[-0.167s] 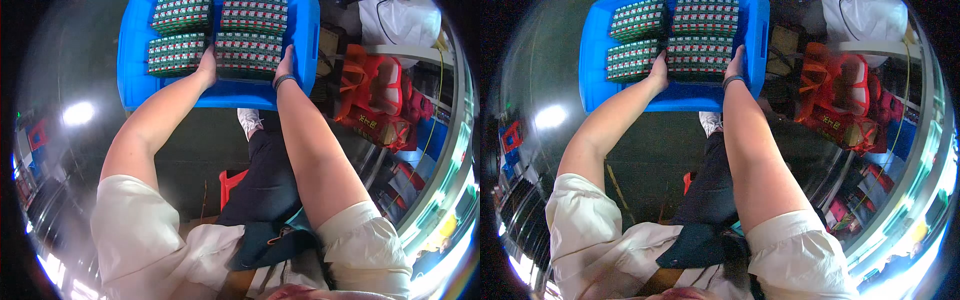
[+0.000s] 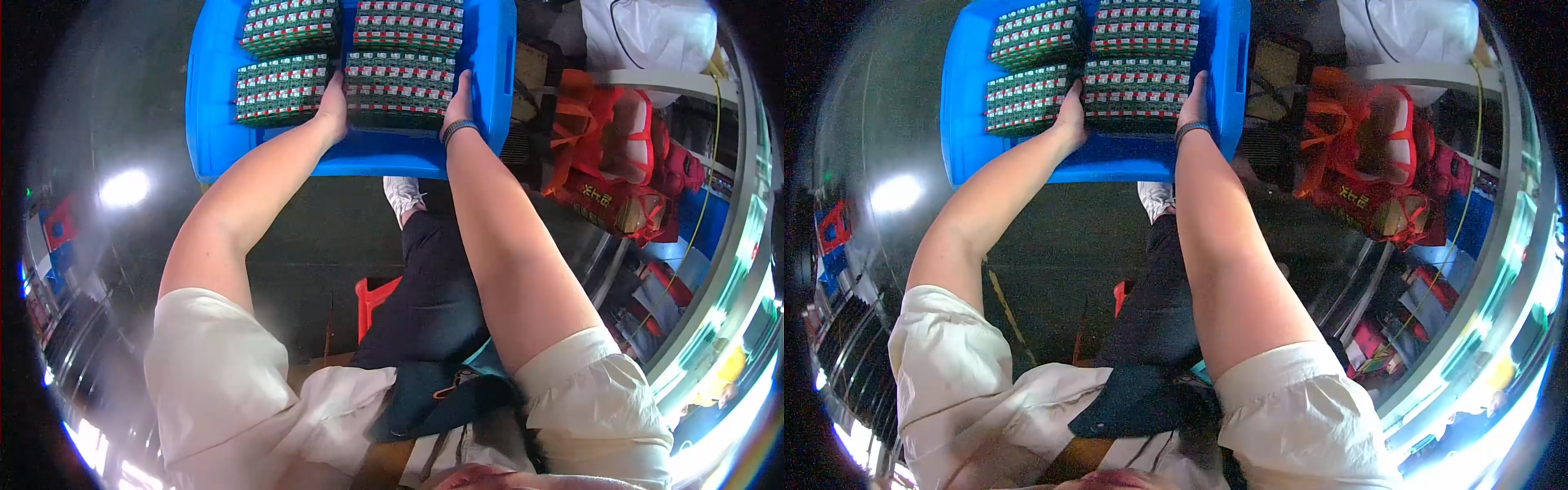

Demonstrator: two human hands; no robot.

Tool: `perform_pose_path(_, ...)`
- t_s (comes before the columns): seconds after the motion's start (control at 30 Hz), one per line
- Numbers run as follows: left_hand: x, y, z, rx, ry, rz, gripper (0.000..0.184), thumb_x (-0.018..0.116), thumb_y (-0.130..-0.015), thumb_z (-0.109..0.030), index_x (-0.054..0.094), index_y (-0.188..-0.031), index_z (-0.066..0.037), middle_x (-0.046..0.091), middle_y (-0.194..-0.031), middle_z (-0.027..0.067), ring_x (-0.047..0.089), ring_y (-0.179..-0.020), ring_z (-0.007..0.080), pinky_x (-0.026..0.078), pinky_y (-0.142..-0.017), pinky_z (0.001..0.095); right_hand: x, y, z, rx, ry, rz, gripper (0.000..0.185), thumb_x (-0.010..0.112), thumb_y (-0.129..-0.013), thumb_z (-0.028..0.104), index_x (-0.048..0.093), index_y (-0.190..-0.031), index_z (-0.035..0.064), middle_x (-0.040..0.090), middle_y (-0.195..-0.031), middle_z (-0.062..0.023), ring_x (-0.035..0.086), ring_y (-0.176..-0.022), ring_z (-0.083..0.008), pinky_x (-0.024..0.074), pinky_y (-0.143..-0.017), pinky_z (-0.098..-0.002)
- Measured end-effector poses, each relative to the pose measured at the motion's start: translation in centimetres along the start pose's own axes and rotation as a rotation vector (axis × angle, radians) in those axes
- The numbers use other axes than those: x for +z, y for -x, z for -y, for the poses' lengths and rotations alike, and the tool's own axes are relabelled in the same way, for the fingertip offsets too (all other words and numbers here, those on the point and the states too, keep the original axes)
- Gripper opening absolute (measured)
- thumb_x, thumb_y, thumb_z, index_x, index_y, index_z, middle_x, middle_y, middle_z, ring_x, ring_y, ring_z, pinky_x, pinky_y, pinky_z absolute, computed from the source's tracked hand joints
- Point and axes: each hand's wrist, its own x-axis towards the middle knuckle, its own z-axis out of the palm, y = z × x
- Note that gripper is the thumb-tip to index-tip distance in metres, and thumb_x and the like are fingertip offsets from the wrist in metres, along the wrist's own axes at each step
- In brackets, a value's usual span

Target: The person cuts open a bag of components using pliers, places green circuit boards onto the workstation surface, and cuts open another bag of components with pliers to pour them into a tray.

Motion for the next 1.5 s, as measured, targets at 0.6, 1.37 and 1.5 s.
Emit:
perform_pose_path(0.6, 1.2, 2.2, -0.6, 0.040, -0.077, -0.029, 0.075, 0.043, -0.096, -0.067, 0.042, -0.148, -0.013, 0.039, -0.156, 0.0103, 0.036, -0.141, 0.0295, 0.025, -0.117, 0.0479, -0.2, -1.5, -1.0, 0.011, -0.024, 0.006, 0.092, 0.050, -0.085, 0.078, 0.036, -0.153, 0.0178, 0.046, -0.151, -0.0139, 0.048, -0.134, -0.0340, 0.0359, -0.109, -0.0526)
perform_pose_path(1.37, 5.7, 13.7, -0.5, 1.093, -1.819, 0.338, 0.053, 0.056, -0.094, -0.026, 0.049, -0.143, -0.010, 0.034, -0.154, 0.0236, 0.027, -0.147, 0.0388, 0.028, -0.116, 0.0533, 0.5, 5.0, 3.0, 0.116, -0.120, 0.088, 0.096, 0.045, -0.086, 0.080, 0.027, -0.157, 0.0177, 0.036, -0.157, -0.0099, 0.041, -0.138, -0.0331, 0.0366, -0.107, -0.0515)
perform_pose_path(1.5, 6.1, 11.7, 0.3, 1.265, -1.947, 0.435, 0.051, 0.054, -0.092, -0.020, 0.051, -0.142, -0.013, 0.031, -0.157, 0.0198, 0.022, -0.150, 0.0350, 0.026, -0.116, 0.0575, 0.7, 5.3, 3.3, 0.069, -0.088, 0.045, 0.092, 0.042, -0.088, 0.079, 0.031, -0.155, 0.0172, 0.044, -0.152, -0.0075, 0.052, -0.128, -0.0311, 0.0439, -0.100, -0.0485)
